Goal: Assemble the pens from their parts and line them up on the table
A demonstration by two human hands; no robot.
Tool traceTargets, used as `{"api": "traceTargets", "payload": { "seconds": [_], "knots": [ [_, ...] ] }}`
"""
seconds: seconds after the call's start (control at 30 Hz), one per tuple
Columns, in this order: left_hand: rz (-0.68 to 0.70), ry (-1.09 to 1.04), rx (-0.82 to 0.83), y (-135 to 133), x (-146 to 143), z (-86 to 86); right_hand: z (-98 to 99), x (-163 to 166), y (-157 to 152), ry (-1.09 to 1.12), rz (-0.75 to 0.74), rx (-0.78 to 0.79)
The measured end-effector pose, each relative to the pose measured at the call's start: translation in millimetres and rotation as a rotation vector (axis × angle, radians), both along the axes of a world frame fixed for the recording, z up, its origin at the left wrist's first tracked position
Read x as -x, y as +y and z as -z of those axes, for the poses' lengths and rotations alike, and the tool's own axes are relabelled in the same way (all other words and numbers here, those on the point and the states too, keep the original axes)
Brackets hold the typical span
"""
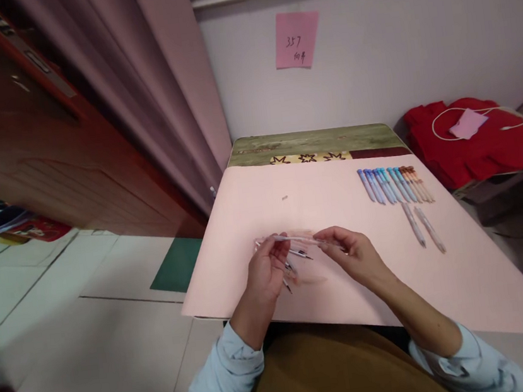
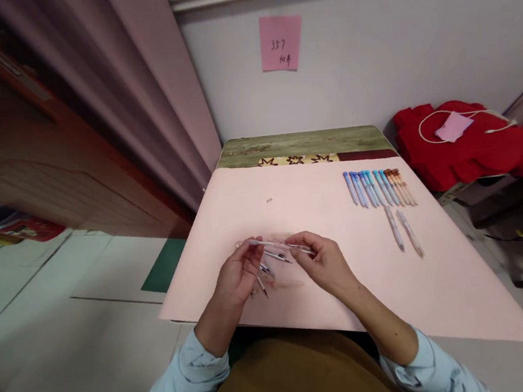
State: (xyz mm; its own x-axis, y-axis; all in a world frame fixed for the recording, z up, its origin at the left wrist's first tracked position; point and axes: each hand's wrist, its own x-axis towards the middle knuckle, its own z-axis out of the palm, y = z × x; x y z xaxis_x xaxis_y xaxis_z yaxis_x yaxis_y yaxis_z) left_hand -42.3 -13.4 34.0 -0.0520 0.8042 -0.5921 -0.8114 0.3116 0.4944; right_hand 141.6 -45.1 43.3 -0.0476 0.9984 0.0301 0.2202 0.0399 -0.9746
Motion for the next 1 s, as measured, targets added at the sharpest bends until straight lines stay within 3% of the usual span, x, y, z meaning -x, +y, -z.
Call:
{"api": "traceTargets", "payload": {
  "seconds": [0.13, 0.27, 0.63, 1.0],
  "knots": [
    [-0.019, 0.034, -0.007, 2, -7, -2.8, -2.2, -5, -9, -0.172, 0.118, -0.162],
    [-0.053, 0.063, -0.021, 3, -12, -5.4, -6.1, -4, -11, -0.264, 0.135, -0.256],
    [-0.096, 0.143, -0.106, 2, -9, -4.4, -4.3, 2, -9, -0.349, 0.145, -0.332],
    [-0.022, 0.170, -0.164, -8, -19, -4.8, 1.3, 14, -5, -0.400, 0.101, -0.404]
  ]
}}
